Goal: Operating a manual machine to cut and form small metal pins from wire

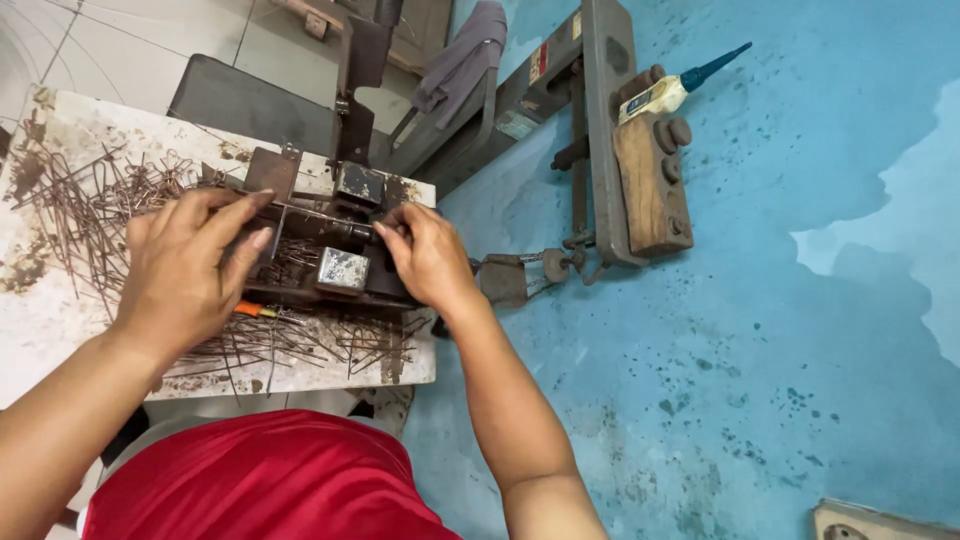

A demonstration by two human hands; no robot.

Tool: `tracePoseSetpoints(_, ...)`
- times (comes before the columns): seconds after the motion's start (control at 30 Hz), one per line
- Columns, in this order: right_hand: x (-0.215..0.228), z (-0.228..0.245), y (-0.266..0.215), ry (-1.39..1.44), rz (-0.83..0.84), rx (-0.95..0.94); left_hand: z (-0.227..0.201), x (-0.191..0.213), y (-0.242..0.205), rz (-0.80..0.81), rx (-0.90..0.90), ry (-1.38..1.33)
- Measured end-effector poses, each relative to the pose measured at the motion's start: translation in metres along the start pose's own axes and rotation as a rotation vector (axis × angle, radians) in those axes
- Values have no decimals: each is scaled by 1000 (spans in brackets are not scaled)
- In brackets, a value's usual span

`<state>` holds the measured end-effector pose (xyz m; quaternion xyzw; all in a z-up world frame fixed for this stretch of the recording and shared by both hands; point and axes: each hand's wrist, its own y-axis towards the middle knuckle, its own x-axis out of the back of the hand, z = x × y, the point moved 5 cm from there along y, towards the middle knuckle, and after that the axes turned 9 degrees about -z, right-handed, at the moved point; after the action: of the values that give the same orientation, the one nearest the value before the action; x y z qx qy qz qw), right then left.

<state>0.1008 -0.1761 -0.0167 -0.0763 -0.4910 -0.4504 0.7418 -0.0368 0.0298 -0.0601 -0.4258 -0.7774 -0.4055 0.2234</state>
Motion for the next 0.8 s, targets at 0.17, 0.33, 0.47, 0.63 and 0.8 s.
tracePoseSetpoints(0.17, -17, -1, 7, 20, 91, -199, -5, -17, 4, 169, -156, 413)
tracePoseSetpoints(0.33, -29, 3, 3, 23, 91, -178, -10, -20, 4, 113, -255, 515)
tracePoseSetpoints(0.47, -29, 5, 2, 51, 59, -266, -15, -19, 8, 146, -254, 557)
tracePoseSetpoints(0.63, -25, 39, -15, 40, 95, -419, -28, -18, 30, 376, -177, 556)
tracePoseSetpoints(0.8, -44, 89, -54, 267, 66, -588, -47, -12, 56, 718, 76, 470)
